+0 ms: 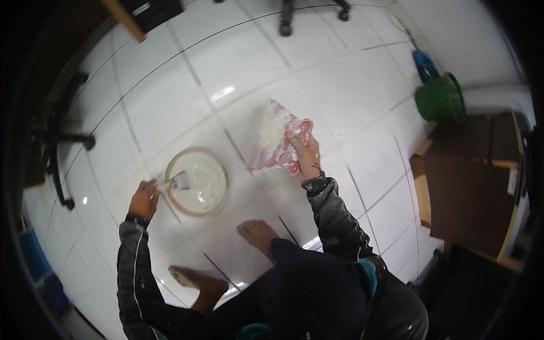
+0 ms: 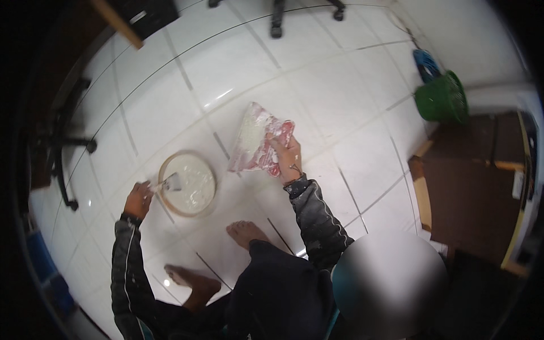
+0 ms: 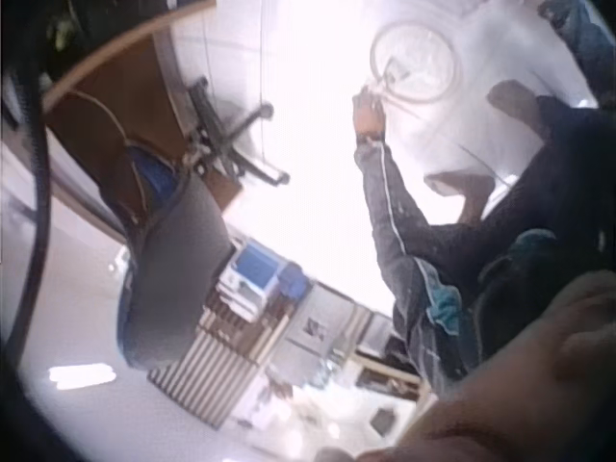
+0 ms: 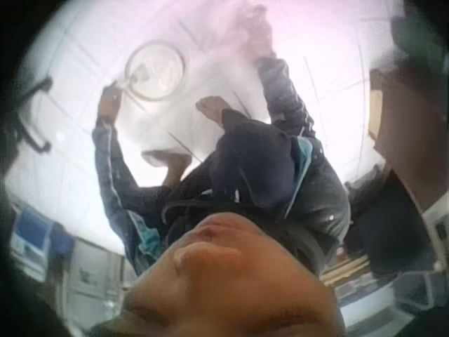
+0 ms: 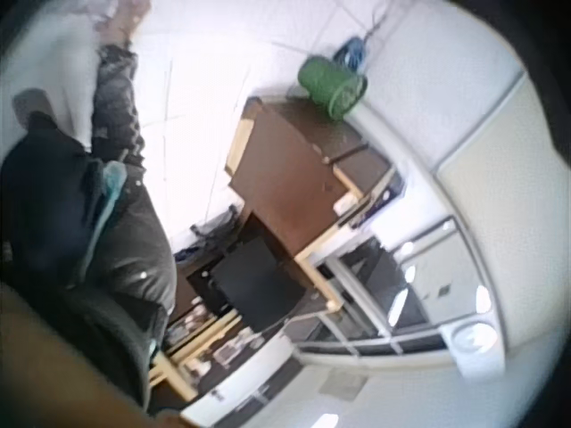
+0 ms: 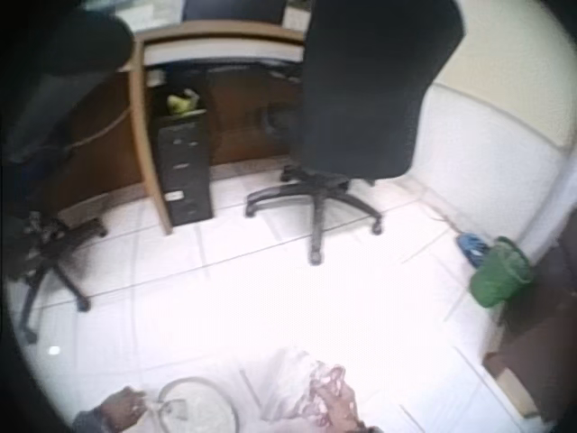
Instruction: The person applies a white substance to the gaps between floor tiles using a small hand tool and a cloth.
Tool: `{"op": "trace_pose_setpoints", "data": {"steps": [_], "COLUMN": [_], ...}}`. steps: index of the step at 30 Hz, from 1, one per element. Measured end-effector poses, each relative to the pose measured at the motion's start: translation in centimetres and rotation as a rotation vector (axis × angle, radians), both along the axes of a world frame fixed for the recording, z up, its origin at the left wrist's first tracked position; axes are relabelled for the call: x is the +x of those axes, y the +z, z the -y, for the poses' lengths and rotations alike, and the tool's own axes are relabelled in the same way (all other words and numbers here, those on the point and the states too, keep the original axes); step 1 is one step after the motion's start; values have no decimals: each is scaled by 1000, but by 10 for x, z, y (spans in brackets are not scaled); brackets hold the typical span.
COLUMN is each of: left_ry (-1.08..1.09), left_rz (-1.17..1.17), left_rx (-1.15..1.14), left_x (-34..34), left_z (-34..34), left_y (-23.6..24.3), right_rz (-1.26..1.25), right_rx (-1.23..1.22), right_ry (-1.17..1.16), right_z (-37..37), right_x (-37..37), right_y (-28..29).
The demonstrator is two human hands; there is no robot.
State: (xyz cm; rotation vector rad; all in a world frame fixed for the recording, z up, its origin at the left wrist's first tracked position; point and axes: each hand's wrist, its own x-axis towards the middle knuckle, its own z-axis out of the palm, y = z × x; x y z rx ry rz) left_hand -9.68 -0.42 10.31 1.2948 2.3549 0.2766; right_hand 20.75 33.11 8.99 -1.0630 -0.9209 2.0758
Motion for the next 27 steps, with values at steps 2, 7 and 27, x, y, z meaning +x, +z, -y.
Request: {"op": "trace_pose_setpoints", "data": {"steps": [2, 7, 27], "left_ry": [-41, 270, 1004], "left_rz": [-29, 589, 1494], "left_rx": [-52, -467, 106], "left_x": [14, 60, 163], "left_z": [-11, -56, -75], "left_y": [8, 46, 107], "right_rz": [-44, -70, -60], "right_rx": [8, -63, 864], "right_ry": [2, 126, 866], "right_z": [-1, -3, 29], "right_x": [0, 3, -15], "right_y": [4, 2, 41]}}
